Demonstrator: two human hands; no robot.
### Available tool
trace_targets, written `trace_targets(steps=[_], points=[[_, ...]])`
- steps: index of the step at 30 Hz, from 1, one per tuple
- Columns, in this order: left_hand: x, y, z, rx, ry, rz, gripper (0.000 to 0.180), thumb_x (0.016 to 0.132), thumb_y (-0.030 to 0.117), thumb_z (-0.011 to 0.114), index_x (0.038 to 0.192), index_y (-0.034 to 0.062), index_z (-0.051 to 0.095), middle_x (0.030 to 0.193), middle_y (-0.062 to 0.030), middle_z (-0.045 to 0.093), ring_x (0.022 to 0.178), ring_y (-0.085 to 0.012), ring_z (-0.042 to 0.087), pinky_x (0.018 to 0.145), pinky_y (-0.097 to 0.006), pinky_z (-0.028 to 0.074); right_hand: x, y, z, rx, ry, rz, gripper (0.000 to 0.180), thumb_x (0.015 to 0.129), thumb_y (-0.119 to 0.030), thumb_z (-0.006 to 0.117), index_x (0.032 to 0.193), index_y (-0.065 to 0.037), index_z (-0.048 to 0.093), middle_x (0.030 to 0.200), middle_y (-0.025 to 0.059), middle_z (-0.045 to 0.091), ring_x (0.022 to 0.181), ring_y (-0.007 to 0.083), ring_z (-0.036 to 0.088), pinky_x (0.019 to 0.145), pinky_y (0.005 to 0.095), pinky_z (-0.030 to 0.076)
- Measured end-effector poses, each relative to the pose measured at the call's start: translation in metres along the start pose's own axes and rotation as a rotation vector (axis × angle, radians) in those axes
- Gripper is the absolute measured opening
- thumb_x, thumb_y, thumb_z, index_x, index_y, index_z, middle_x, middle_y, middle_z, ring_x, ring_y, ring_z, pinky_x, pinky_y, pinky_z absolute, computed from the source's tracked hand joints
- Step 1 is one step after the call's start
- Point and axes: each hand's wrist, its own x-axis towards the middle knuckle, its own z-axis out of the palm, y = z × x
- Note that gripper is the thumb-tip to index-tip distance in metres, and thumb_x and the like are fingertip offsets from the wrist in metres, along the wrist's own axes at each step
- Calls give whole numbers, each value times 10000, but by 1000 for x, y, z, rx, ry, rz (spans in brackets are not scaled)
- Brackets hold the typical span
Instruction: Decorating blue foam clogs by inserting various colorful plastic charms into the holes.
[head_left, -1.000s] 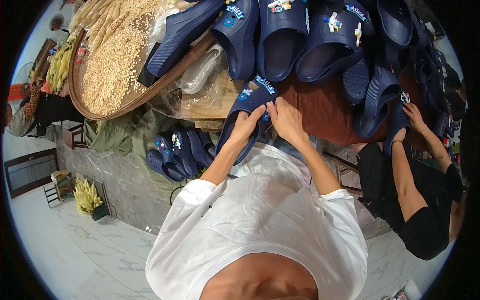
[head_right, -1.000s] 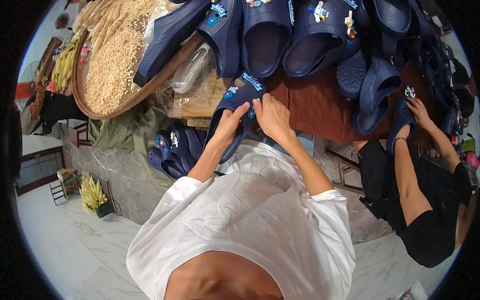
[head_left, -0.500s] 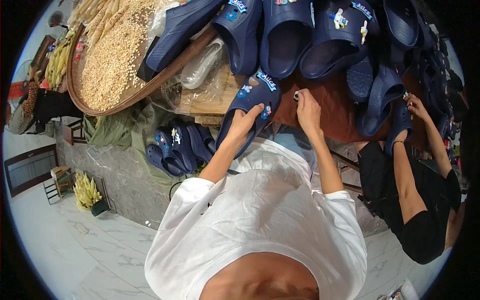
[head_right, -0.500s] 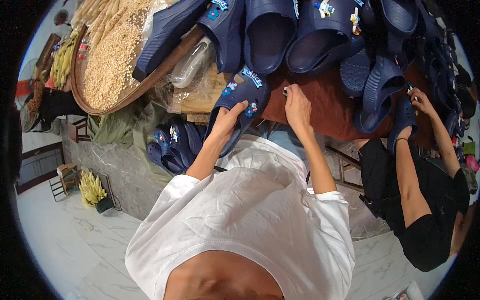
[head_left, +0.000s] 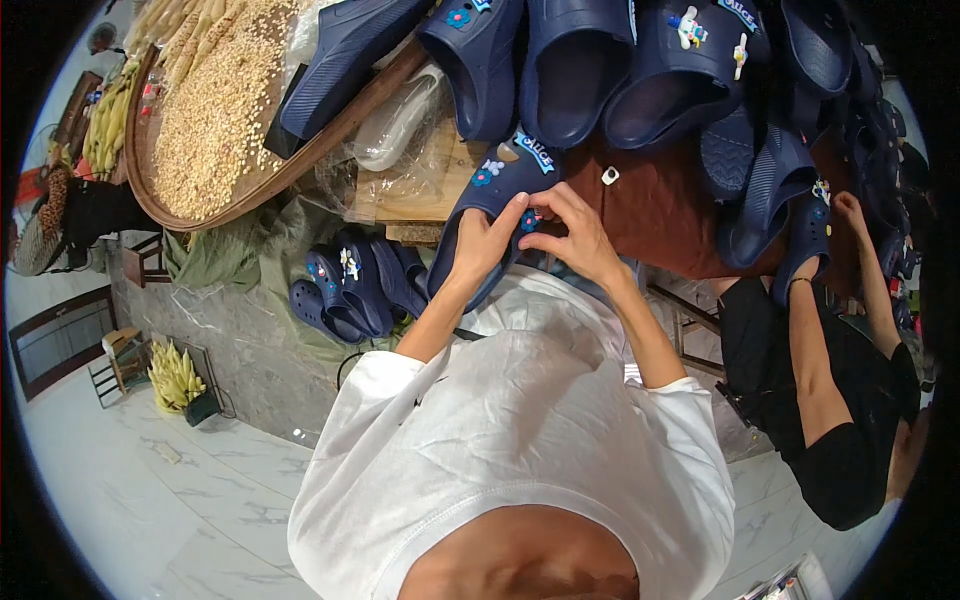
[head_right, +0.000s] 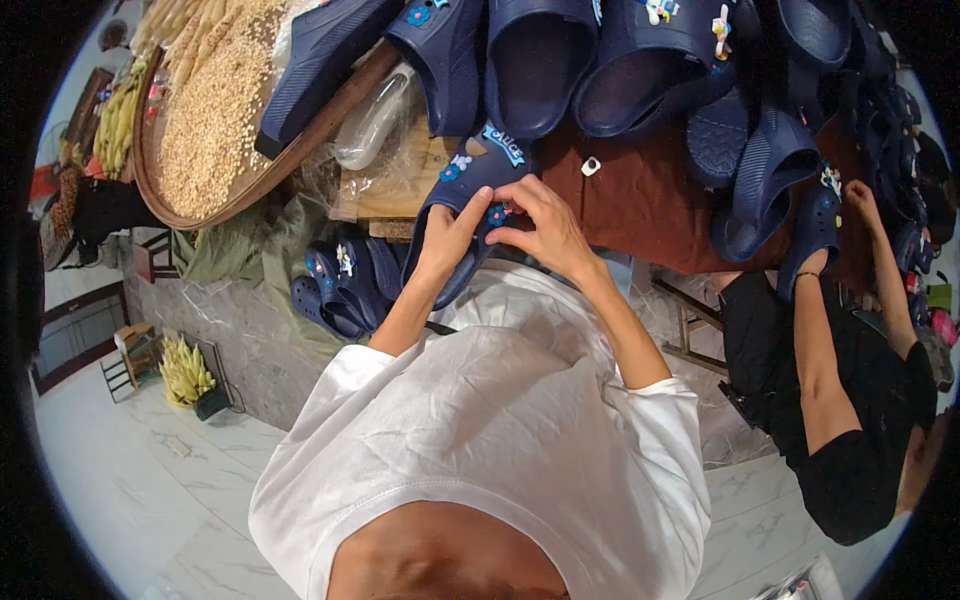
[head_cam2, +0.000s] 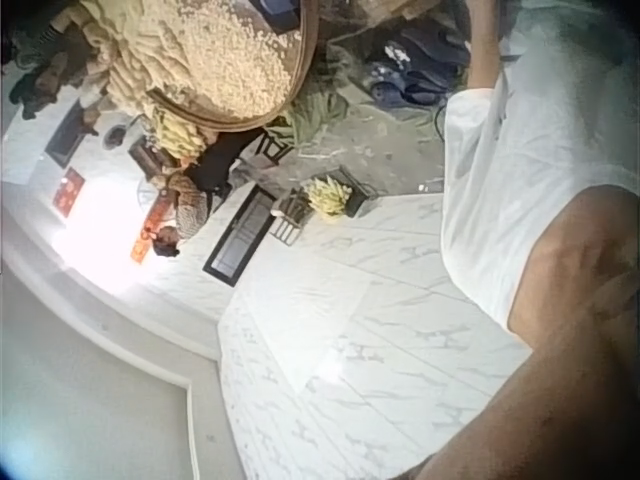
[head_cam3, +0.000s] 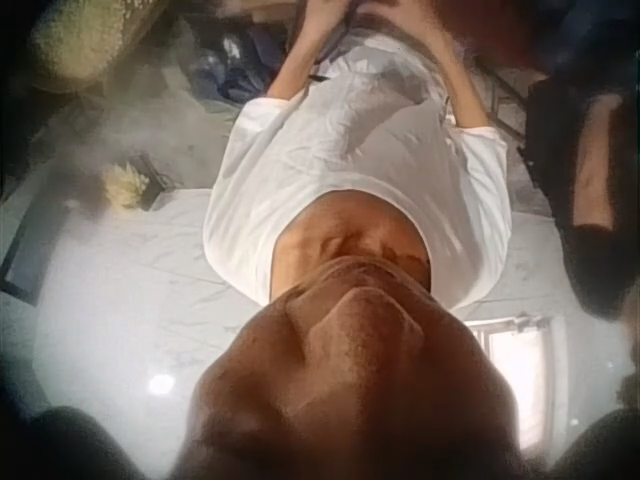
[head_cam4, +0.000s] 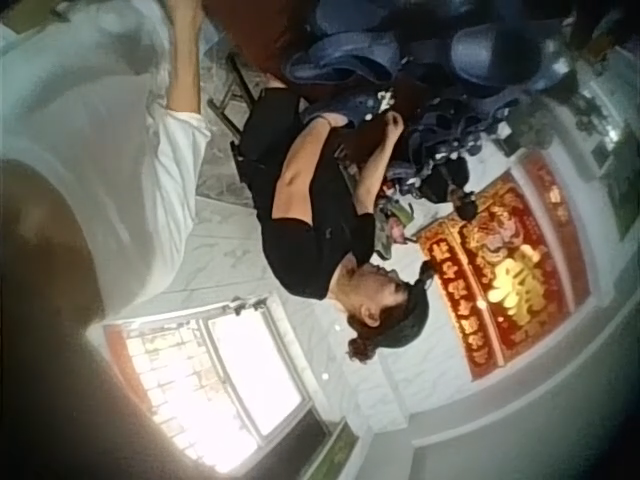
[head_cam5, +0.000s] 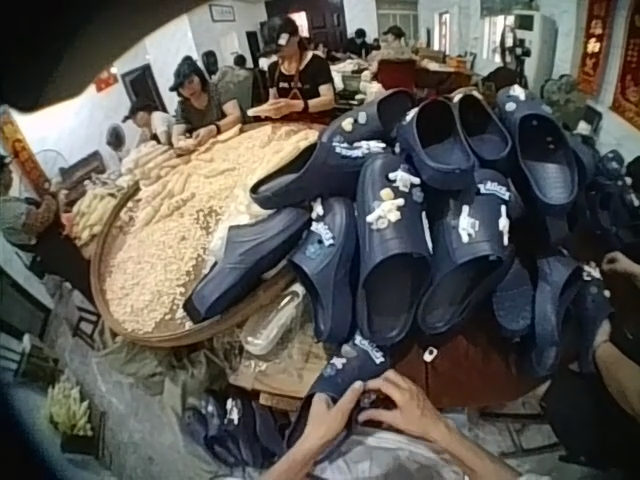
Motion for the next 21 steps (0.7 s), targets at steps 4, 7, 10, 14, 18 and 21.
trace_targets(steps=[4, 7, 10, 14, 18, 21], points=[[0, -4, -6, -2, -3, -54, 343, 939, 251, 694, 1041, -77, 699, 981, -97, 722, 889, -140, 659, 775, -289, 522, 7, 7, -3, 8, -96, 46, 414, 725, -200, 857, 1060, -53, 664, 936, 60, 605, 849, 204, 639, 753, 354, 520], [5, -12, -11, 76, 36, 21, 332, 936, 231, 690, 1015, -91, 704, 963, -111, 733, 873, -143, 668, 771, -293, 525, 5, 13, 3, 57, -62, 9, 391, 746, -197, 835, 1075, -60, 673, 931, 69, 607, 831, 222, 633, 739, 365, 514], [8, -10, -12, 150, 18, -31, 328, 930, 213, 689, 1016, -103, 705, 973, -132, 741, 877, -155, 680, 782, -300, 528, 2, 16, 7, -137, -1, -105, 330, 783, -191, 799, 1067, -63, 689, 933, 78, 608, 823, 256, 628, 731, 377, 515], [14, -30, -15, 241, 94, 74, 401, 914, 282, 712, 758, -86, 670, 669, -80, 655, 621, -113, 586, 556, -314, 461, -4, 22, 26, -374, 163, -311, 256, 831, -135, 726, 1055, -34, 655, 921, 102, 596, 841, 295, 619, 722, 399, 510], [13, -38, -7, 321, 170, 103, 578, 894, 356, 731, 528, -46, 537, 450, -25, 446, 446, -83, 407, 406, -342, 307, -5, 38, 51, -399, 376, -341, 153, 873, -69, 618, 1013, -15, 594, 912, 151, 568, 830, 344, 601, 717, 435, 499], [11, -32, -6, 359, 193, 58, 601, 894, 367, 730, 505, -43, 524, 437, -31, 424, 442, -84, 407, 403, -344, 304, -3, 46, 56, -391, 408, -358, 108, 889, -66, 572, 984, -15, 580, 920, 168, 557, 811, 364, 587, 716, 461, 493]])
